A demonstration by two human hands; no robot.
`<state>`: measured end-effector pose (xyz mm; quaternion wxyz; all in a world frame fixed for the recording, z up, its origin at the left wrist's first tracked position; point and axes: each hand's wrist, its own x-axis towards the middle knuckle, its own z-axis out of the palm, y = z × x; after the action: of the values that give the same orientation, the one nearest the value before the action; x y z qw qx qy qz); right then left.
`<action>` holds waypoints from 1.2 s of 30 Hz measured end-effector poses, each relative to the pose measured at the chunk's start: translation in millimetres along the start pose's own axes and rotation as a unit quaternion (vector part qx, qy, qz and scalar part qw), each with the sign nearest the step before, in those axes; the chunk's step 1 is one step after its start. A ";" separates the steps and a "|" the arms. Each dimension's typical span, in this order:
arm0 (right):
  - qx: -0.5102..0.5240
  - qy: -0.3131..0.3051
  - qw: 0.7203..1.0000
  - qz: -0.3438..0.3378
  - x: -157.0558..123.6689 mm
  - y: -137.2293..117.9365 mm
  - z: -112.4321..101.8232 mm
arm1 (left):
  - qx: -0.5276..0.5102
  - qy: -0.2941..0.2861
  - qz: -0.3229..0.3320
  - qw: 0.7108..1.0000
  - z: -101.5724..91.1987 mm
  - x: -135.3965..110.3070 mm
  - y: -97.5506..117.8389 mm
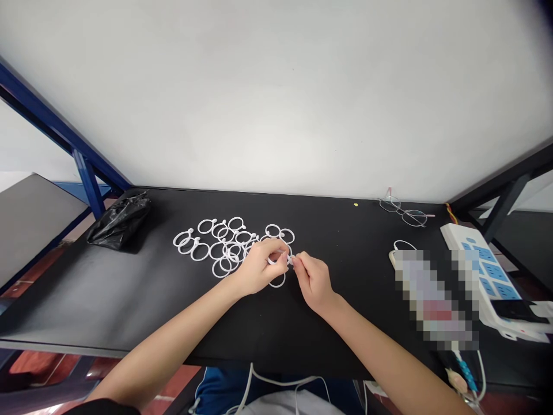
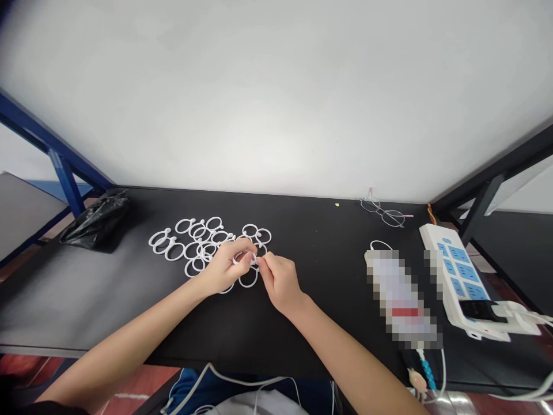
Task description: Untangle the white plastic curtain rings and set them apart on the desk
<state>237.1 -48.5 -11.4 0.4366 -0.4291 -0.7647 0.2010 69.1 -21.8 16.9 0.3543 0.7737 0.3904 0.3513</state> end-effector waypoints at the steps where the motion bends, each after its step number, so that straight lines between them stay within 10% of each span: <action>1: 0.000 0.002 1.000 -0.002 -0.1 -0.2 0.3 | 0.001 0.000 0.002 1.000 -0.2 0.1 0.0; 36: 0.084 0.080 0.992 0.059 7.1 3.5 -2.0 | 0.328 0.001 0.045 0.943 -21.8 -0.6 -30.7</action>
<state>238.7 -40.8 -9.3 0.5181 -0.4502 -0.6812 0.2548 40.0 -2.7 2.4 0.0641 0.8637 0.4490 0.2198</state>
